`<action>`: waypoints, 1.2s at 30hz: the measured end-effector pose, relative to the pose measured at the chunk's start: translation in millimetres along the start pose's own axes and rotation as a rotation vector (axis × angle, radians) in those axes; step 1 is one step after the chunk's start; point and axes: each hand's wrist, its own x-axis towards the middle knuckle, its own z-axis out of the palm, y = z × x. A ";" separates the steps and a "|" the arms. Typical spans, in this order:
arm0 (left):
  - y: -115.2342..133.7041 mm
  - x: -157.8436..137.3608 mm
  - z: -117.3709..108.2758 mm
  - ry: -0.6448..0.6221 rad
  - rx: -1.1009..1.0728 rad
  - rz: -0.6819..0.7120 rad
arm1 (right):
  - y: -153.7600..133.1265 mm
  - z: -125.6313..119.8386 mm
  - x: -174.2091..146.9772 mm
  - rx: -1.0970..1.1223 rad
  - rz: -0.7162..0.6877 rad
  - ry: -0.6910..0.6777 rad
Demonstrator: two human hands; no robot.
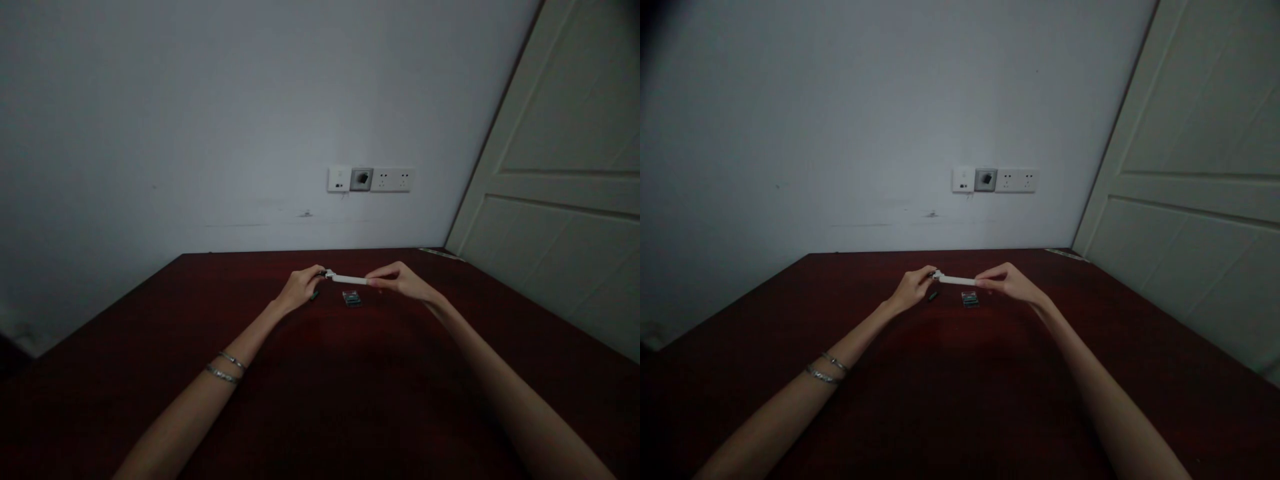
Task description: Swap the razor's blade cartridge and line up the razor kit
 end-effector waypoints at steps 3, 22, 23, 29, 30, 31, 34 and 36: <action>-0.3 0.6 1.6 0.004 -0.044 -0.093 | 12.1 -11.6 -1.2 -0.028 0.029 0.081; 8.3 3.8 24.3 -0.207 -0.622 -0.572 | 36.8 4.6 28.2 -0.032 -0.002 0.254; 7.5 4.2 23.9 -0.189 -0.617 -0.569 | 37.6 3.4 26.8 -0.022 0.005 0.263; 10.6 3.2 23.9 -0.187 -0.594 -0.563 | 23.8 14.2 28.3 0.003 -0.024 0.276; 12.8 3.0 23.5 -0.195 -0.596 -0.552 | 22.3 15.9 28.8 0.002 -0.034 0.266; 14.9 3.0 23.0 -0.202 -0.599 -0.538 | 22.0 16.3 28.7 0.002 -0.040 0.263; 16.9 4.2 20.7 -0.208 -0.622 -0.521 | 28.6 9.5 24.8 0.008 -0.014 0.273; 14.6 5.6 18.9 -0.201 -0.656 -0.525 | 36.2 2.4 21.5 0.012 0.022 0.292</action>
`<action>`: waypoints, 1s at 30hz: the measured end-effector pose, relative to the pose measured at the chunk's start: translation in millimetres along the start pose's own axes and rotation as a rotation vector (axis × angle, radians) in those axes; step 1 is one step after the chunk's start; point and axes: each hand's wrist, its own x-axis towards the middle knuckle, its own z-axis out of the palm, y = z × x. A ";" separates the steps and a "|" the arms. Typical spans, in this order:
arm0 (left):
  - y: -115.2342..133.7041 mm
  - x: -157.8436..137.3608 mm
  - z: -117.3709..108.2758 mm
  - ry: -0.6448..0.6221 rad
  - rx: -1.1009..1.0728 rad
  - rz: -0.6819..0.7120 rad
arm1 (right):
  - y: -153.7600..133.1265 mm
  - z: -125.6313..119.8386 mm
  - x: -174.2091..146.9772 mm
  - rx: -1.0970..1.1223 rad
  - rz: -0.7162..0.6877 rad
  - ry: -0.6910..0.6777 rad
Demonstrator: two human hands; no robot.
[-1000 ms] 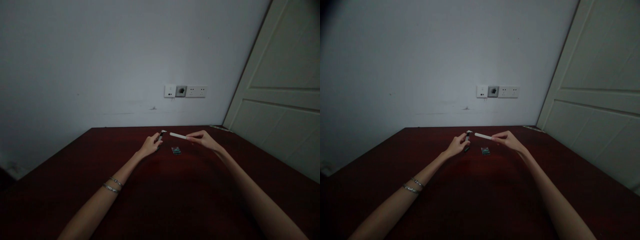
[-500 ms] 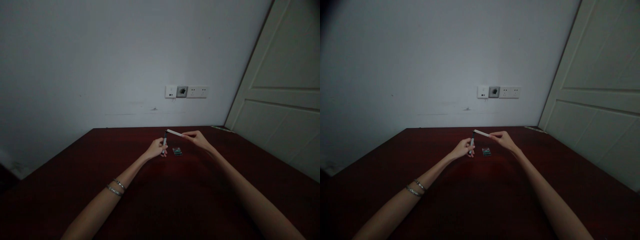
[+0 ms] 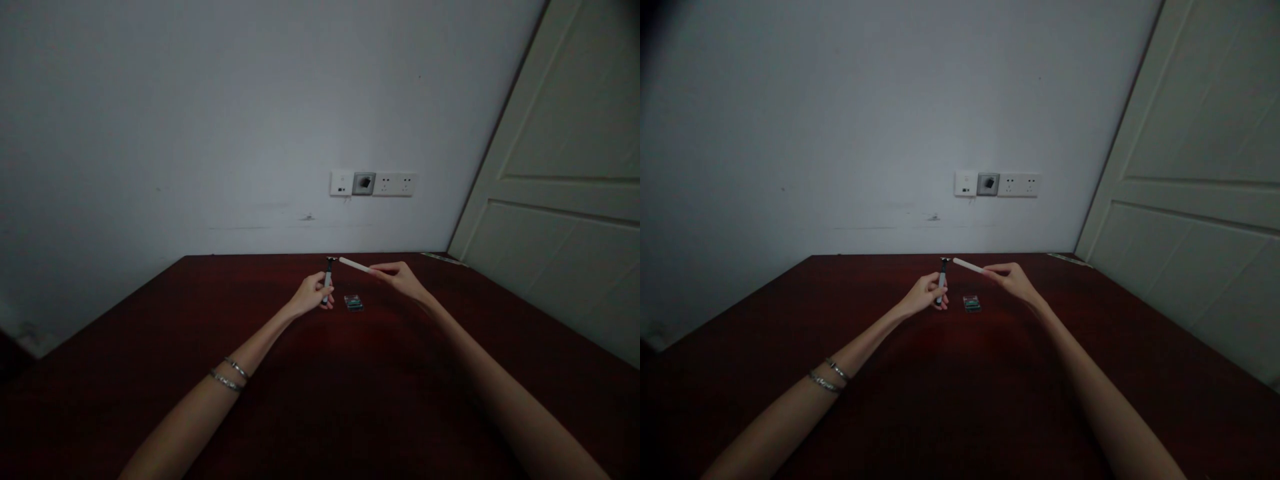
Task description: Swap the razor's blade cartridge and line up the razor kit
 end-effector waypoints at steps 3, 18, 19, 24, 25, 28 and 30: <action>0.0 2.0 -5.2 -0.010 -0.073 0.001 | 7.0 -3.6 -0.5 0.041 0.070 0.016; -2.4 4.8 1.5 -0.086 -0.131 0.213 | -60.6 80.7 -39.1 0.850 0.250 -0.138; -1.0 4.7 1.9 -0.078 -0.123 0.225 | -59.0 84.8 -41.7 0.863 0.259 -0.135; 0.9 5.1 0.3 -0.037 -0.132 0.219 | -48.8 99.1 -52.8 0.903 0.303 -0.113; -0.1 5.3 -0.1 -0.041 -0.146 0.209 | -48.8 99.2 -52.8 0.908 0.297 -0.093; -2.8 5.4 -0.2 -0.060 -0.159 0.190 | -51.7 97.8 -50.4 0.933 0.258 -0.025; -3.2 5.1 -0.1 -0.064 -0.145 0.211 | -51.6 100.4 -51.4 0.937 0.258 -0.029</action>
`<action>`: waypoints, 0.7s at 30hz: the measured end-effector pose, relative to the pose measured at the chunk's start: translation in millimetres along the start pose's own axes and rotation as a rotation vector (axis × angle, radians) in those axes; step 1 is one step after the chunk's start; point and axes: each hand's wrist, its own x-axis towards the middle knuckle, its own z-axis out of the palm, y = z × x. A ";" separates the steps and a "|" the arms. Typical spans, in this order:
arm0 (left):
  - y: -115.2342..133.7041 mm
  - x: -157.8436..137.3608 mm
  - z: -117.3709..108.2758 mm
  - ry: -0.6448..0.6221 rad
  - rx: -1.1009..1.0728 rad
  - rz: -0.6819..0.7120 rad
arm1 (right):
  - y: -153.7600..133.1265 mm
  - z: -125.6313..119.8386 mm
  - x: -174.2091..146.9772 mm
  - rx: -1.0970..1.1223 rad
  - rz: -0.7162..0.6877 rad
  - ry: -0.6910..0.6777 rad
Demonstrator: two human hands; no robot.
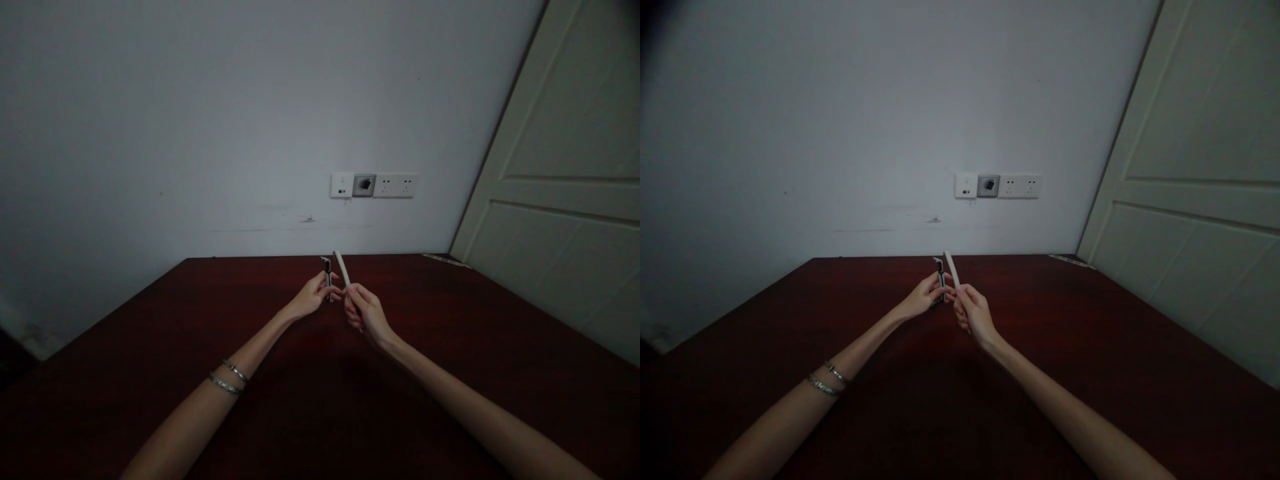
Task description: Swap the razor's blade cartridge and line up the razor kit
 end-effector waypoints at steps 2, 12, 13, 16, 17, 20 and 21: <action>0.4 0.1 -0.5 0.005 0.022 0.028 | 8.0 0.6 -3.1 -0.020 0.046 -0.026; -7.4 0.8 -6.9 0.149 0.296 0.070 | -0.8 9.4 2.0 -0.045 -0.083 0.037; -7.2 0.4 -6.4 0.156 0.319 0.078 | -0.5 10.9 2.2 -0.050 -0.075 0.035; -5.3 0.1 -5.0 0.176 0.351 0.100 | 8.6 14.2 -2.2 -0.046 -0.033 0.053; -4.6 0.4 -4.8 0.192 0.343 0.102 | 11.8 14.9 -4.1 -0.043 -0.021 0.064; -3.1 0.7 -4.8 0.260 0.323 0.096 | 14.7 16.0 -6.3 -0.038 -0.018 0.087; -2.8 0.5 -4.8 0.274 0.334 0.094 | 13.4 16.2 -5.6 -0.034 -0.031 0.090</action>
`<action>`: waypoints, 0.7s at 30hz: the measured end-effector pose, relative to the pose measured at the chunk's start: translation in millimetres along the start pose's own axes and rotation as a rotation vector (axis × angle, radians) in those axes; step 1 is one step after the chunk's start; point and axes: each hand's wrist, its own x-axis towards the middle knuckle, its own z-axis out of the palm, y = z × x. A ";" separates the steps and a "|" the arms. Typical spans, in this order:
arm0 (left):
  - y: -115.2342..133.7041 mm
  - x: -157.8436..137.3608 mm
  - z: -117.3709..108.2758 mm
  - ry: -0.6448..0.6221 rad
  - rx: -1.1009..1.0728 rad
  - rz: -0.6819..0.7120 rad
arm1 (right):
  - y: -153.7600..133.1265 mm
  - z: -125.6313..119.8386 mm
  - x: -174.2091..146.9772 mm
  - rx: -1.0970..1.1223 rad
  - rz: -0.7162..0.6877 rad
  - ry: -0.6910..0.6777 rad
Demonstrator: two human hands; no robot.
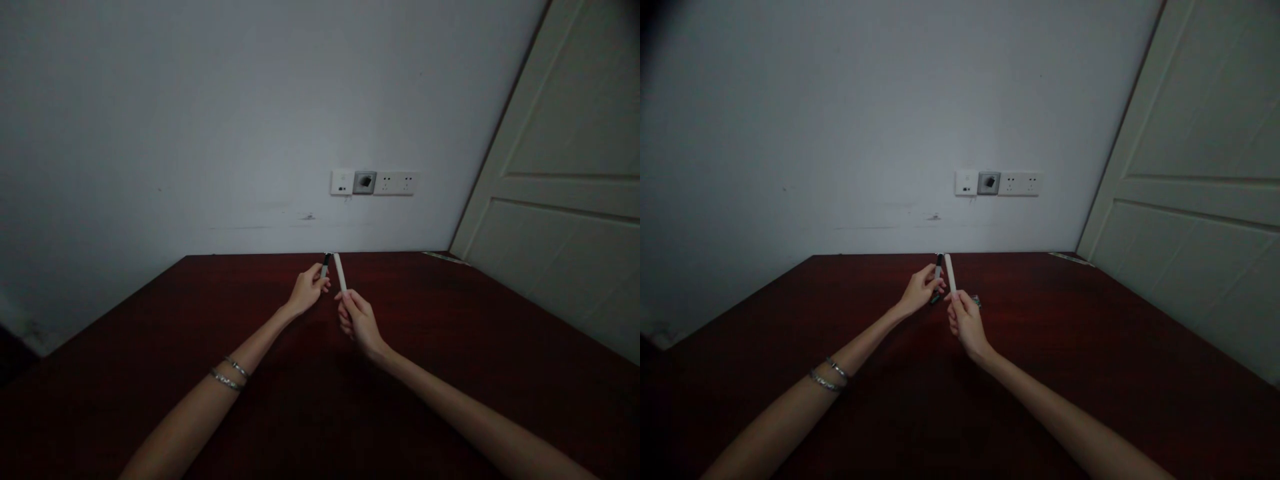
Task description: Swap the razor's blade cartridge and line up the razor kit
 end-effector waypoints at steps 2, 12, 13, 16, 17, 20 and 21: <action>0.2 -1.1 -0.2 0.002 0.048 0.008 | -3.0 0.6 2.2 0.014 -0.032 0.003; -1.8 -2.0 -0.9 0.046 0.116 -0.003 | -3.4 4.8 -0.5 0.020 -0.024 0.019; -1.0 -2.6 -1.0 0.042 0.133 -0.002 | -5.6 5.3 1.4 0.027 -0.046 0.024; 1.1 -4.2 -0.7 0.037 0.149 0.000 | -6.9 6.8 4.6 0.026 -0.057 0.021; 1.3 -4.4 -0.6 0.039 0.136 -0.001 | -5.1 7.1 4.1 0.019 -0.043 0.018; 0.2 -3.8 -0.4 0.051 0.078 -0.007 | 1.7 7.5 0.5 -0.010 0.012 0.010; -0.4 -3.4 -0.5 0.056 0.067 -0.009 | 2.6 7.6 -0.1 -0.014 0.017 0.011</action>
